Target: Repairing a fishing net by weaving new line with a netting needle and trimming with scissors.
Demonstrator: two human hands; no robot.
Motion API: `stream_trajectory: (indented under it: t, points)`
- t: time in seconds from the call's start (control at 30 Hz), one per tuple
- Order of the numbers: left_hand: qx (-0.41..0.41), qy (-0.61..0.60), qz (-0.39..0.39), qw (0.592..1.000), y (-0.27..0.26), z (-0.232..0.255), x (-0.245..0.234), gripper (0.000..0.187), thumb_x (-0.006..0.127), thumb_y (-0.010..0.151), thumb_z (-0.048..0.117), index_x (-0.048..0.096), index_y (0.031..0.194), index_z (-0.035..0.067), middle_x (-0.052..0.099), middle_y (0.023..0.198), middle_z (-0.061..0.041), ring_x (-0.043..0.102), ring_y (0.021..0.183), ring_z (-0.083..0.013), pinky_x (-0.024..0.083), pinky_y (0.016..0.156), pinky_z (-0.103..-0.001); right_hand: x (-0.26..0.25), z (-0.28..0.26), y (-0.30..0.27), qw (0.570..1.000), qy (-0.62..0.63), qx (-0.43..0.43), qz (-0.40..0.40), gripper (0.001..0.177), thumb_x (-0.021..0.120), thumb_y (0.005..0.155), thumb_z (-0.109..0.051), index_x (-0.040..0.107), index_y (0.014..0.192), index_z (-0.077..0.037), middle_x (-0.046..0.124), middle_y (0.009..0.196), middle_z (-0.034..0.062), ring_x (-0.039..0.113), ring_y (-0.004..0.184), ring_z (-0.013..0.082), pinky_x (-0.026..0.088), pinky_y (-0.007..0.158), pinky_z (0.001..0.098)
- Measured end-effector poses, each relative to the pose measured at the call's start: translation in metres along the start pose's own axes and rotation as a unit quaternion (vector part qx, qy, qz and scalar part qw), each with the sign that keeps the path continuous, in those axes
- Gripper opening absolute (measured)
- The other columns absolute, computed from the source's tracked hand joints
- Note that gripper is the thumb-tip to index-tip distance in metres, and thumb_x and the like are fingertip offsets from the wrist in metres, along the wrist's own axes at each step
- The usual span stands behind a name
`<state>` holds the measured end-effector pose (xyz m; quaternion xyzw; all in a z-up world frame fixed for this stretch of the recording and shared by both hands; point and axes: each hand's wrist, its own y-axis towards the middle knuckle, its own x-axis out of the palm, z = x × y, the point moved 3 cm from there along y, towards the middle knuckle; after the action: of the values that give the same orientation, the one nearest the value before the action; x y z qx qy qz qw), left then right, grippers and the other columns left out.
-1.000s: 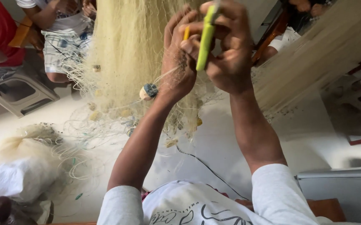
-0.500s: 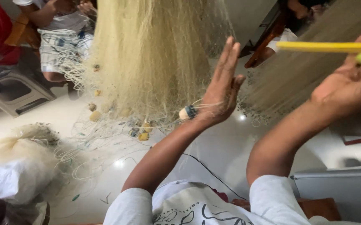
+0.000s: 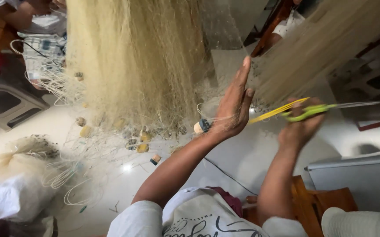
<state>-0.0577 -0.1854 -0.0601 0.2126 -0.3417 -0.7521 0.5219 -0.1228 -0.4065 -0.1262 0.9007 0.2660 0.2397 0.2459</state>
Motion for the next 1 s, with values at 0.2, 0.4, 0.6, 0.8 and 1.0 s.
stream_trajectory:
  t: [0.2,0.4,0.6,0.8,1.0]
  points:
    - [0.010,-0.035,0.093,0.995,-0.044,-0.025,-0.009,0.049,0.042,0.107,0.003,0.034,0.155,0.006,0.038,0.159,-0.017,0.037,0.147,-0.0348,0.037,0.120,-0.049,-0.015,0.085,-0.107,0.952,-0.012,0.303,-0.024,0.036,0.069,0.091,-0.005,0.048,0.119,-0.014,0.052,0.104,0.0000,0.063,0.088,0.0131,0.056,0.080,0.0246]
    - [-0.036,-0.058,0.161,0.985,-0.106,-0.045,-0.023,0.047,0.038,0.107,0.005,0.033,0.151,-0.006,0.037,0.155,-0.023,0.036,0.142,-0.0385,0.037,0.114,-0.054,-0.037,0.129,-0.224,0.798,-0.064,0.586,-0.124,0.031,0.062,0.089,-0.023,0.058,0.118,-0.013,0.061,0.075,0.0100,0.065,0.065,0.0192,0.053,0.057,0.0269]
    - [-0.034,0.016,0.187,0.982,-0.159,-0.060,-0.043,0.030,0.048,0.098,0.000,0.063,0.121,-0.012,0.068,0.114,-0.027,0.070,0.100,-0.0415,0.060,0.083,-0.049,-0.052,0.163,-0.270,0.806,-0.081,0.576,-0.111,0.052,0.073,0.085,0.000,0.050,0.130,-0.010,0.067,0.101,0.0204,0.072,0.094,0.0305,0.058,0.075,0.0359]
    - [-0.065,0.090,0.229,0.967,-0.189,-0.068,-0.050,0.025,0.054,0.096,-0.001,0.068,0.115,-0.010,0.071,0.109,-0.026,0.071,0.101,-0.0401,0.057,0.086,-0.047,-0.043,0.176,-0.219,0.854,-0.060,0.514,-0.060,0.054,0.076,0.088,-0.010,0.045,0.132,-0.009,0.067,0.104,0.0220,0.070,0.089,0.0235,0.057,0.071,0.0322]
    - [-0.057,0.166,0.262,0.949,-0.194,-0.027,-0.035,0.027,0.050,0.100,0.003,0.065,0.120,-0.007,0.067,0.119,-0.024,0.066,0.114,-0.0388,0.053,0.097,-0.047,-0.057,0.133,-0.176,0.878,-0.016,0.472,-0.081,0.049,0.072,0.092,-0.013,0.043,0.131,-0.010,0.069,0.098,0.0210,0.067,0.081,0.0180,0.053,0.067,0.0261]
